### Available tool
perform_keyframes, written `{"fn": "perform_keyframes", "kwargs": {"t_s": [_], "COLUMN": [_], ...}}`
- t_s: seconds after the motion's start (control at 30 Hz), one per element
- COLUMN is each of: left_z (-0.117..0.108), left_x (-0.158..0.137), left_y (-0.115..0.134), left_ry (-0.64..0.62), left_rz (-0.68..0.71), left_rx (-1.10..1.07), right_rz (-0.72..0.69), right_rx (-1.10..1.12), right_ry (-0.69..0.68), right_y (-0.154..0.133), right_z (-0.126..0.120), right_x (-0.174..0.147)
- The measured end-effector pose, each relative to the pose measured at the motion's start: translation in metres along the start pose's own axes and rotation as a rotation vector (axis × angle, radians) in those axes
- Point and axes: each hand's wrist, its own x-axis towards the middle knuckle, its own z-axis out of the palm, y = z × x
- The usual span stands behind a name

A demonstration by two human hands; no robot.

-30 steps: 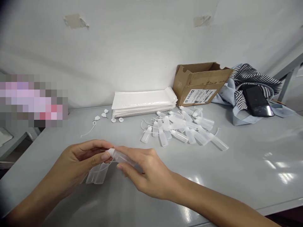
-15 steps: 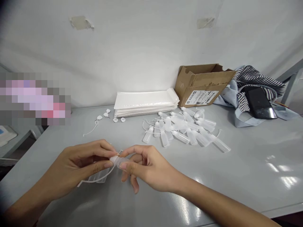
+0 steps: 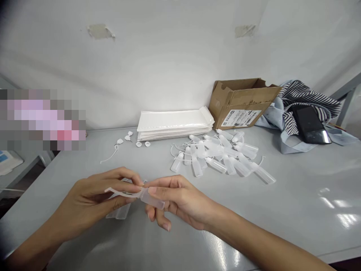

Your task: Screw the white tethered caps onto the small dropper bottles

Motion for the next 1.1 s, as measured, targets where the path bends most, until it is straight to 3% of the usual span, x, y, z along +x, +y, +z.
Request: {"fn": "perform_keyframes", "kwargs": {"t_s": [0.17, 0.27, 0.47, 0.57, 0.67, 0.8, 0.9, 1.0, 1.1], "left_z": [0.002, 0.003, 0.005, 0.006, 0.005, 0.004, 0.003, 0.003, 0.005], "left_x": [0.000, 0.001, 0.003, 0.004, 0.004, 0.002, 0.002, 0.003, 0.003], "left_y": [-0.002, -0.003, 0.003, 0.005, 0.005, 0.003, 0.003, 0.002, 0.001], "left_ry": [0.091, 0.176, -0.044, -0.068, -0.076, -0.078, -0.107, -0.111, -0.084], "left_rz": [-0.096, -0.244, -0.361, -0.392, -0.386, -0.358, -0.328, -0.348, -0.379], "left_rx": [-0.224, -0.194, -0.112, -0.138, -0.147, -0.095, -0.084, -0.073, -0.069], "right_rz": [-0.111, -0.155, -0.409, -0.569, -0.529, -0.322, -0.256, -0.291, -0.416], "right_rx": [-0.337, -0.576, -0.988, -1.139, -1.103, -0.795, -0.675, -0.741, -0.970], "right_ry": [0.116, 0.194, 0.270, 0.253, 0.243, 0.229, 0.217, 0.241, 0.250], "right_y": [-0.002, -0.002, 0.004, 0.007, 0.008, 0.004, 0.002, 0.002, 0.004], "right_z": [0.006, 0.010, 0.012, 0.011, 0.010, 0.011, 0.013, 0.014, 0.016], "right_x": [-0.003, -0.004, -0.007, -0.008, -0.008, -0.007, -0.007, -0.009, -0.011]}}
